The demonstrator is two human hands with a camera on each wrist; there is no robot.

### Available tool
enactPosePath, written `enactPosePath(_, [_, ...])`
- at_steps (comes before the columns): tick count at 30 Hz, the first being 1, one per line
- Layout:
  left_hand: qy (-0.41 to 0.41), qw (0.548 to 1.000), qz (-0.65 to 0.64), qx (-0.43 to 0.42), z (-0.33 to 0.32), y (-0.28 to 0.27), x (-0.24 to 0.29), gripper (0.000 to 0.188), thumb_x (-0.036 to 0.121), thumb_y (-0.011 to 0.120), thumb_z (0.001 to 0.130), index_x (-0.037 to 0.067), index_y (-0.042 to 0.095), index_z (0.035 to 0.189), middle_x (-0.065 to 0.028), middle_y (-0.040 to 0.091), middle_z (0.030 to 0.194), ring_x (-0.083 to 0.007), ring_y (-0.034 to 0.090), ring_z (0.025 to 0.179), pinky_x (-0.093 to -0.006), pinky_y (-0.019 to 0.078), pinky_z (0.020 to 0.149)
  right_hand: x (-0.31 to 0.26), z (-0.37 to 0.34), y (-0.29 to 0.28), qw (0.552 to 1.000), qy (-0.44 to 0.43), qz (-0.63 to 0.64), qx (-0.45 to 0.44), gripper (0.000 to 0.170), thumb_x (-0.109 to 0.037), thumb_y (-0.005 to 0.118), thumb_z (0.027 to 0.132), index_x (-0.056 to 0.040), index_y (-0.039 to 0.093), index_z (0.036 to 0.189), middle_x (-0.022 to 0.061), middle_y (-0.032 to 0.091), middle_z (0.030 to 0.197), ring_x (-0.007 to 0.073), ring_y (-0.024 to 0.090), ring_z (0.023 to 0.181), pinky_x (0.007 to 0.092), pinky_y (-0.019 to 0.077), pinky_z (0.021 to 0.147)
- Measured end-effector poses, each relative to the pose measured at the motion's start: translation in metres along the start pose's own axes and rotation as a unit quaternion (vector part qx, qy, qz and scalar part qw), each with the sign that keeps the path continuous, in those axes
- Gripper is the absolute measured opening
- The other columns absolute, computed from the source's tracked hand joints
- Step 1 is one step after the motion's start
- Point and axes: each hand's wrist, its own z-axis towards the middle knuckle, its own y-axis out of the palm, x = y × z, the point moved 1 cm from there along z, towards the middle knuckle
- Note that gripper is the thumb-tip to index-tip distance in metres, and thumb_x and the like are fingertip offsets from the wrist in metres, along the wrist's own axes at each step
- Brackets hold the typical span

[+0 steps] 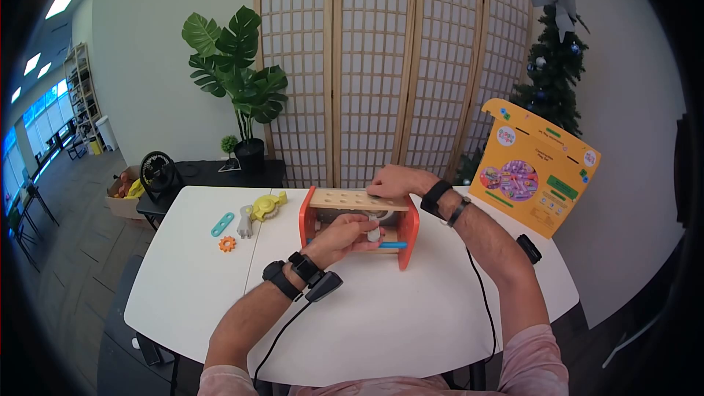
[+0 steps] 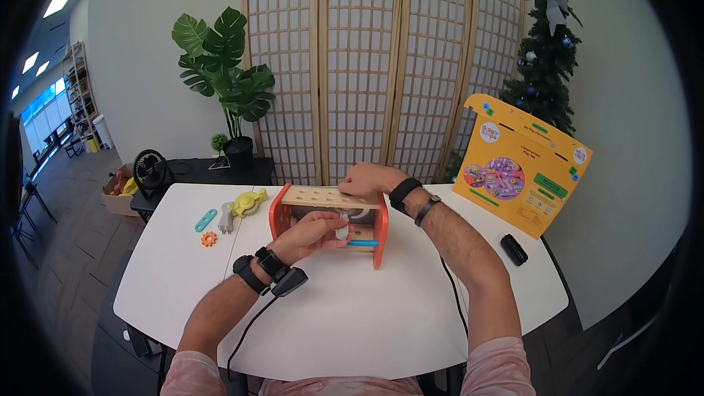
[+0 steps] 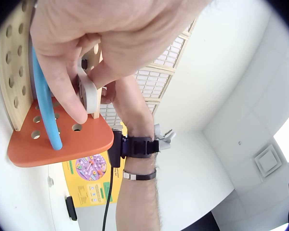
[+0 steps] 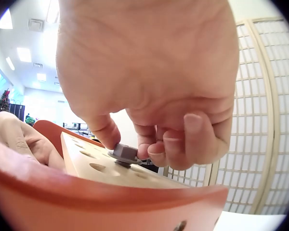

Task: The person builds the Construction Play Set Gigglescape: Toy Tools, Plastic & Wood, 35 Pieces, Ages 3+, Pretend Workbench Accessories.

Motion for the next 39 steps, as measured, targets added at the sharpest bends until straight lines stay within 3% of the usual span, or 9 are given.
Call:
enactPosePath(7, [0.006,1.000,0.002,0.004,0.001,-0.002,-0.001,0.021,0.015,0.066,0.112,0.001,0.066,0.128,-0.0107,0.074,0.121,-0.0179,0.075,0.110,-0.0303,0.0648,0.102,-0.003,-0.002,0.000,0.998,0.031,-0.013,0.047,0.059,-0.054,0.056,0.103,-0.0012,0.084,0.104,0.0232,0.080,0.092,0.0419,0.076,0.087,0.0512,0.0592,0.085])
enactPosePath(9, [0.006,1.000,0.001,0.002,0.001,-0.001,-0.001,0.021,0.015,0.066,0.112,0.001,0.066,0.128,-0.0107,0.074,0.120,-0.0179,0.075,0.110,-0.0303,0.0649,0.102,0.001,0.002,0.001,0.999,0.029,-0.019,-0.027,0.060,-0.054,0.056,0.103,-0.0008,0.084,0.103,0.0234,0.080,0.093,0.0422,0.076,0.088,0.0520,0.0592,0.085])
enactPosePath(13, [0.008,1.000,0.000,0.005,0.002,-0.002,-0.002,0.021,0.015,0.066,0.112,0.001,0.067,0.127,-0.0106,0.075,0.120,-0.0178,0.075,0.110,-0.0300,0.0649,0.101,-0.006,-0.005,-0.002,0.997,0.072,-0.025,-0.004,0.062,-0.055,0.055,0.104,0.0002,0.083,0.102,0.0236,0.080,0.093,0.0422,0.076,0.087,0.0510,0.0592,0.084])
enactPosePath(15, [0.010,1.000,-0.004,0.002,0.002,-0.002,-0.003,0.021,0.016,0.066,0.112,0.001,0.067,0.127,-0.0107,0.075,0.120,-0.0178,0.075,0.110,-0.0297,0.0649,0.101,0.012,0.004,0.014,0.997,-0.016,0.024,0.078,0.066,-0.059,0.054,0.105,0.0004,0.083,0.102,0.0238,0.080,0.092,0.0425,0.076,0.088,0.0510,0.0592,0.084])
enactPosePath(21, [0.009,1.000,0.010,0.011,-0.001,0.001,0.000,0.022,0.018,0.067,0.112,0.001,0.067,0.126,-0.0105,0.075,0.120,-0.0176,0.076,0.108,-0.0286,0.0656,0.099,-0.022,-0.012,-0.011,0.996,0.088,-0.022,-0.003,0.069,-0.061,0.054,0.105,0.0008,0.083,0.100,0.0245,0.080,0.093,0.0436,0.077,0.091,0.0500,0.0599,0.085])
enactPosePath(24, [0.008,1.000,0.009,0.009,0.000,-0.001,-0.001,0.021,0.017,0.067,0.112,0.001,0.067,0.126,-0.0102,0.075,0.120,-0.0175,0.076,0.108,-0.0284,0.0659,0.099,0.007,0.004,0.010,0.999,-0.005,0.002,0.052,0.069,-0.063,0.054,0.105,-0.0008,0.084,0.103,0.0237,0.080,0.095,0.0430,0.077,0.092,0.0492,0.0602,0.086])
enactPosePath(30, [0.009,1.000,-0.002,0.003,0.001,0.000,-0.001,0.019,0.014,0.066,0.112,0.000,0.066,0.125,-0.0097,0.073,0.119,-0.0174,0.075,0.111,-0.0299,0.0659,0.101,-0.018,-0.007,-0.008,0.995,0.092,-0.040,-0.004,0.061,-0.057,0.057,0.103,-0.0027,0.084,0.105,0.0217,0.081,0.099,0.0426,0.077,0.093,0.0494,0.0602,0.089])
enactPosePath(33, [0.006,1.000,-0.006,-0.001,0.003,-0.002,-0.003,0.018,0.013,0.065,0.112,0.000,0.066,0.124,-0.0095,0.072,0.120,-0.0176,0.074,0.112,-0.0308,0.0659,0.102,0.011,0.008,0.012,0.999,-0.017,0.007,0.030,0.059,-0.055,0.057,0.103,-0.0025,0.083,0.104,0.0222,0.081,0.098,0.0422,0.077,0.092,0.0491,0.0601,0.087])
enactPosePath(39, [0.007,1.000,-0.002,0.003,0.002,-0.001,-0.002,0.017,0.013,0.065,0.112,0.000,0.066,0.124,-0.0094,0.072,0.119,-0.0180,0.074,0.112,-0.0313,0.0658,0.102,-0.015,-0.007,-0.006,0.998,0.058,-0.027,-0.004,0.058,-0.053,0.057,0.102,-0.0016,0.083,0.102,0.0225,0.081,0.096,0.0427,0.076,0.089,0.0501,0.0592,0.083])
